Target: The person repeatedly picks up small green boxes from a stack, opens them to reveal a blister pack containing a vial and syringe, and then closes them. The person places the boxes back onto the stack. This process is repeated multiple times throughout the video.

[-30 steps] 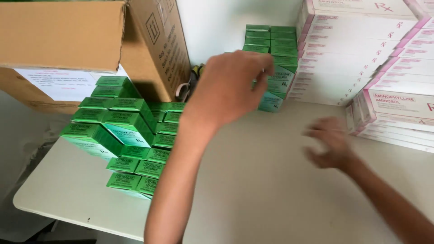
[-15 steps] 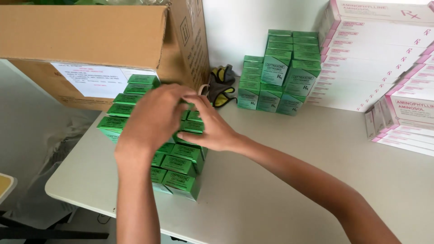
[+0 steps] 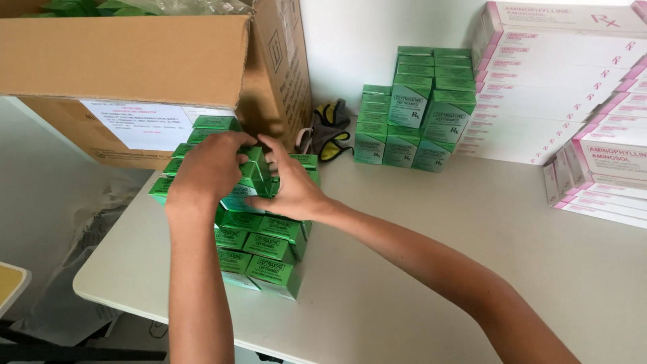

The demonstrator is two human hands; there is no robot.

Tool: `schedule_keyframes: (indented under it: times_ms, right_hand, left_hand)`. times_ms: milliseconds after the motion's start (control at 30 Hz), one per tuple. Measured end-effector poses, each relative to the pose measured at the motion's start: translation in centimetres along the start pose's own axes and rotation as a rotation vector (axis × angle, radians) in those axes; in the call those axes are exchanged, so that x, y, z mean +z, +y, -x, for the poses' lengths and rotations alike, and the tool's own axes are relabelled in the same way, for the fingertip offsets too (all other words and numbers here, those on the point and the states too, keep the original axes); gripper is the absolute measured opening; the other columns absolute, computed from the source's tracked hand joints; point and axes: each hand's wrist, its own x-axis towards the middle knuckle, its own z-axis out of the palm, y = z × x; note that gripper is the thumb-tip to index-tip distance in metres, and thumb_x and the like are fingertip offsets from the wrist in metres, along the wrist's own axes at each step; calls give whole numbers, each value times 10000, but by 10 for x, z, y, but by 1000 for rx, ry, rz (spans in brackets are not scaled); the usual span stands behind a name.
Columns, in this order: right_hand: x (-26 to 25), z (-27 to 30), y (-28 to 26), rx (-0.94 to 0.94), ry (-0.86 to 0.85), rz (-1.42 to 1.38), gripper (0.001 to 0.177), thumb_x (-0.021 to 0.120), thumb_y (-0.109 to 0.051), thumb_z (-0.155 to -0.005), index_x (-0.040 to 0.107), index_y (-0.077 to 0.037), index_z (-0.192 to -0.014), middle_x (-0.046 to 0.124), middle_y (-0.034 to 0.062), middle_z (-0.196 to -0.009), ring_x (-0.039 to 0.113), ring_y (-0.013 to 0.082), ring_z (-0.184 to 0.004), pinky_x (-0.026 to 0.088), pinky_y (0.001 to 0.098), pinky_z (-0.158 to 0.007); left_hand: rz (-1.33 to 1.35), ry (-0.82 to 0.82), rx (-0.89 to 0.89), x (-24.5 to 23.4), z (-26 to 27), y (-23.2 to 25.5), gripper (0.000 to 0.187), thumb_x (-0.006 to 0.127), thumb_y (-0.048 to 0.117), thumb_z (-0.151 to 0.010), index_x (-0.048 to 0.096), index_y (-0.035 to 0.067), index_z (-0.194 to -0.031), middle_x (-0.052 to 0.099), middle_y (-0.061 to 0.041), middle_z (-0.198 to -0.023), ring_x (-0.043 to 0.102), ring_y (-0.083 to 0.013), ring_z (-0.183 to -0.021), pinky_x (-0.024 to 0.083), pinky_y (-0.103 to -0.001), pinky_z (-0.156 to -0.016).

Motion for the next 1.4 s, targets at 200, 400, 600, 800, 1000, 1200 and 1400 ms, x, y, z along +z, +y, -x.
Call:
schedule_keyframes:
  times_ms: [200, 400, 600, 800, 1000, 1200, 1400]
  right_hand:
    - [-16, 4, 2, -12, 78, -73, 1001, 911, -243, -723, 361, -51, -1537, 680, 133, -1215, 695, 258, -1106, 575, 382, -977]
    - [-60, 11, 15, -146, 190, -86, 895, 906, -183, -759, 428, -68, -1506, 674, 91, -1209, 677, 209, -1126, 568, 360, -993]
    - [-100, 53, 42, -190, 351, 90, 891, 919, -149, -713, 443, -77, -1463, 634, 56, -1175, 621, 181, -1083, 518, 355, -937]
    - [-115, 91, 94, -51, 315, 52, 865, 922, -155, -688, 495, -91, -1437, 659, 35, -1136, 648, 167, -1036, 536, 344, -930]
    - [-120, 102, 131, 25, 227, 11, 904, 953, -187, -671, 475, -70, -1430, 594, 68, -1230, 607, 187, -1112, 525, 356, -943]
    - [-140, 120, 136, 194, 110, 4, 702, 922, -192, -728, 567, -42, -1315, 560, 88, -1203, 598, 227, -1059, 526, 368, -889]
    - [-167, 144, 113, 243, 70, 49, 444, 812, -146, -875, 600, -36, -1249, 552, 104, -1162, 623, 246, -1040, 551, 362, -880]
  left_hand:
    - [77, -78, -77, -18, 5, 26, 463, 537, -76, -869, 708, 140, -1242, 713, -124, -1186, 665, -336, -1089, 517, -469, -902]
    - [154, 95, 267, -10, 1, 51, 313, 565, 104, -977, 680, 87, -1268, 662, -126, -1286, 582, -349, -1242, 447, -468, -1028]
    - [185, 39, 347, 26, -16, 86, 471, 675, 337, -949, 625, 121, -1364, 518, -177, -1445, 475, -414, -1335, 411, -480, -1062]
    - [65, -193, 286, 106, -36, 111, 601, 729, 417, -875, 572, 138, -1384, 487, -216, -1412, 505, -430, -1278, 446, -513, -1019]
    - [-237, -272, 175, 158, -44, 124, 647, 753, 395, -889, 503, 146, -1431, 529, -216, -1332, 549, -445, -1202, 470, -504, -991]
    - [-401, -210, 146, 190, -47, 115, 800, 825, 368, -808, 454, 147, -1482, 556, -199, -1295, 546, -416, -1205, 438, -495, -999]
    - [-528, -117, 148, 177, -43, 134, 756, 790, 235, -784, 474, 115, -1460, 514, -189, -1403, 540, -382, -1224, 441, -470, -988]
